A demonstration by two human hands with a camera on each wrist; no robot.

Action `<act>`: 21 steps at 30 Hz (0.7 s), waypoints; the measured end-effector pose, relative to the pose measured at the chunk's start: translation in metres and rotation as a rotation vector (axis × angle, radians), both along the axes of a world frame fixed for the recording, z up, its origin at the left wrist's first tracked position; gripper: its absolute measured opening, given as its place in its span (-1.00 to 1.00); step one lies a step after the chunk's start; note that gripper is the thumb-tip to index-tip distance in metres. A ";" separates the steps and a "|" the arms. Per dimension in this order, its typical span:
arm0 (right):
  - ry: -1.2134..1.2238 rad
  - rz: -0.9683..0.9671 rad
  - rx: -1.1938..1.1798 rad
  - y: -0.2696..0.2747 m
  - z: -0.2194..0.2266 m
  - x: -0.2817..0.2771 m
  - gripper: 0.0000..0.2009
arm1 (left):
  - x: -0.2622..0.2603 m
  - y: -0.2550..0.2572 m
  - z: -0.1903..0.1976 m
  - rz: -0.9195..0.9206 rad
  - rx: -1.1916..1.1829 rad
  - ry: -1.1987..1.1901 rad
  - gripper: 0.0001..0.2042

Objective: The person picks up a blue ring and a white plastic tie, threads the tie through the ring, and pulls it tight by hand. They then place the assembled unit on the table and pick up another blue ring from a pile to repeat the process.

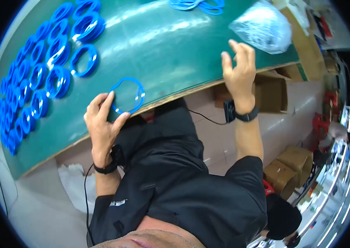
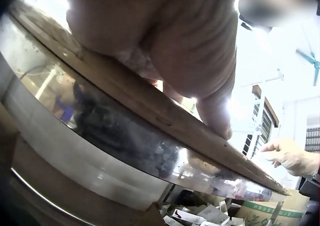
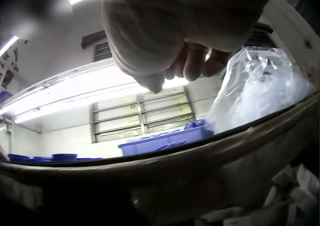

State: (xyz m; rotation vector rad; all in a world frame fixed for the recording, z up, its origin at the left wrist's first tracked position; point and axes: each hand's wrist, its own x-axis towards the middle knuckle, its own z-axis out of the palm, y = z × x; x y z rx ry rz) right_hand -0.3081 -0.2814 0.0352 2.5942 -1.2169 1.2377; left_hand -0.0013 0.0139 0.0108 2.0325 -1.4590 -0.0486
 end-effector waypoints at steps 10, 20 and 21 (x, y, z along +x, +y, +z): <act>0.151 0.802 0.206 0.132 -0.003 0.099 -0.47 | -0.003 0.004 -0.002 0.034 -0.009 -0.003 -0.28; 0.263 0.841 0.189 0.138 -0.012 0.111 -0.62 | -0.001 0.007 0.000 -0.010 -0.046 0.033 -0.37; 0.265 0.845 0.187 0.138 -0.011 0.111 -0.62 | 0.000 0.008 -0.001 -0.006 -0.047 0.033 -0.37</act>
